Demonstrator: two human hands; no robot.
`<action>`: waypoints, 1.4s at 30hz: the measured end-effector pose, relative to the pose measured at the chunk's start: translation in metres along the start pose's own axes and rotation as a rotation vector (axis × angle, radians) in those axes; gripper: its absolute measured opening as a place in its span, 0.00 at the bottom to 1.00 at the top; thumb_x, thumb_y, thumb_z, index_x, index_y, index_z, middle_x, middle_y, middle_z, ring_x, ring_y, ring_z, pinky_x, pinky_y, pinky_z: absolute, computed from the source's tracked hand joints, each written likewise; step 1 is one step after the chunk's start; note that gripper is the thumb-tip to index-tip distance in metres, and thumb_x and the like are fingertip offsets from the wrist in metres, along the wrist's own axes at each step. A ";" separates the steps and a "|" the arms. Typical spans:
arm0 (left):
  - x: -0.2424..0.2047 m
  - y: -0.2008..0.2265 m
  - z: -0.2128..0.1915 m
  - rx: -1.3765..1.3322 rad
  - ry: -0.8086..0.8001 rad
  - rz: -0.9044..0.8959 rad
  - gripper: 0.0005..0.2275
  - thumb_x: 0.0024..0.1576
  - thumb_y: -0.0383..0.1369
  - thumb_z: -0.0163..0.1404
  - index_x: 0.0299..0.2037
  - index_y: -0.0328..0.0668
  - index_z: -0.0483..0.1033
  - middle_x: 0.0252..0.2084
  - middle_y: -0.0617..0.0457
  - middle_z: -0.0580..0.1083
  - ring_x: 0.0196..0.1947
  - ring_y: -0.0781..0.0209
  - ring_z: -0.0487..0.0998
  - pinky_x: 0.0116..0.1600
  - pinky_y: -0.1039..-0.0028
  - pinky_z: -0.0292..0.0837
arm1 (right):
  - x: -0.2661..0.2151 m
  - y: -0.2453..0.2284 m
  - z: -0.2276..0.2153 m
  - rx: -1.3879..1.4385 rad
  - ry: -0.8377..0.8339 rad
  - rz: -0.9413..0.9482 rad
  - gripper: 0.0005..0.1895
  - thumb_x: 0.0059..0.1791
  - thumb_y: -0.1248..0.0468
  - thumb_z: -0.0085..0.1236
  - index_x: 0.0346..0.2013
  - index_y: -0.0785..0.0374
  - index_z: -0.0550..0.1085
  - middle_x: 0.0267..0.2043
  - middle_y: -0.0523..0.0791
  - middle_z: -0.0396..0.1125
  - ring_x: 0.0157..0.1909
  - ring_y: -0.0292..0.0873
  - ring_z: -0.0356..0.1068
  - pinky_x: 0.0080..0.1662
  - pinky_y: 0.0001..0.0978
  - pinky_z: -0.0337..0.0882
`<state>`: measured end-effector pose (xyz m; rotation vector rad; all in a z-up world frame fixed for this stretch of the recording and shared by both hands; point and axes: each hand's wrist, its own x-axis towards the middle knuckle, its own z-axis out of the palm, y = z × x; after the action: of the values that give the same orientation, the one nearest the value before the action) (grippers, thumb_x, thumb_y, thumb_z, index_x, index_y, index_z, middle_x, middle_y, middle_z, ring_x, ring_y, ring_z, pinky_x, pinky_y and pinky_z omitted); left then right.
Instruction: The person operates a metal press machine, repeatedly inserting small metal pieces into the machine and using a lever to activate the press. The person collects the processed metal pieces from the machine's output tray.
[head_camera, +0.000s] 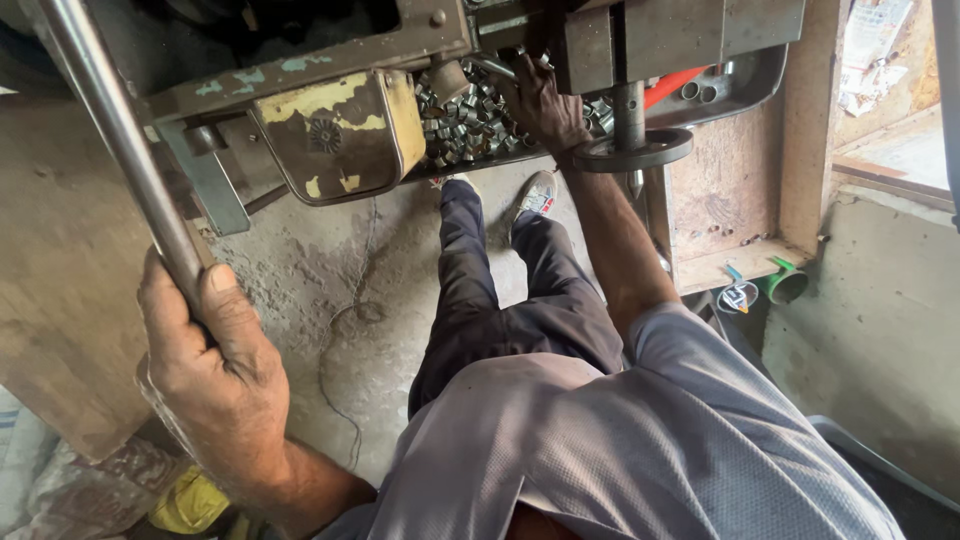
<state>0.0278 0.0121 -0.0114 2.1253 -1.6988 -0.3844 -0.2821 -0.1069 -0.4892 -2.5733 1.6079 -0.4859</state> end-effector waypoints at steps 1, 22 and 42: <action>0.001 0.000 0.000 -0.006 0.002 0.018 0.16 0.78 0.36 0.43 0.68 0.29 0.68 0.30 0.53 0.74 0.24 0.67 0.78 0.24 0.79 0.69 | 0.007 -0.001 0.005 -0.124 0.138 -0.100 0.17 0.61 0.60 0.44 0.65 0.51 0.71 0.52 0.55 0.72 0.36 0.42 0.73 0.34 0.34 0.73; 0.000 0.010 -0.003 0.120 0.014 -0.008 0.13 0.80 0.37 0.43 0.59 0.32 0.72 0.25 0.52 0.72 0.23 0.62 0.76 0.28 0.70 0.67 | 0.040 -0.045 -0.014 0.231 -0.056 0.737 0.28 0.53 0.44 0.49 0.50 0.66 0.74 0.29 0.55 0.72 0.30 0.53 0.73 0.33 0.52 0.68; 0.013 0.014 -0.012 0.085 -0.021 -0.056 0.13 0.74 0.36 0.44 0.57 0.31 0.72 0.26 0.49 0.74 0.23 0.56 0.79 0.24 0.67 0.68 | 0.028 -0.043 -0.023 0.350 -0.160 1.022 0.29 0.53 0.38 0.46 0.48 0.61 0.74 0.44 0.55 0.74 0.39 0.56 0.74 0.41 0.53 0.69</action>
<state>0.0238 -0.0011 0.0066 2.2410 -1.6980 -0.3583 -0.2409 -0.1100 -0.4513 -1.2494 2.2056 -0.3797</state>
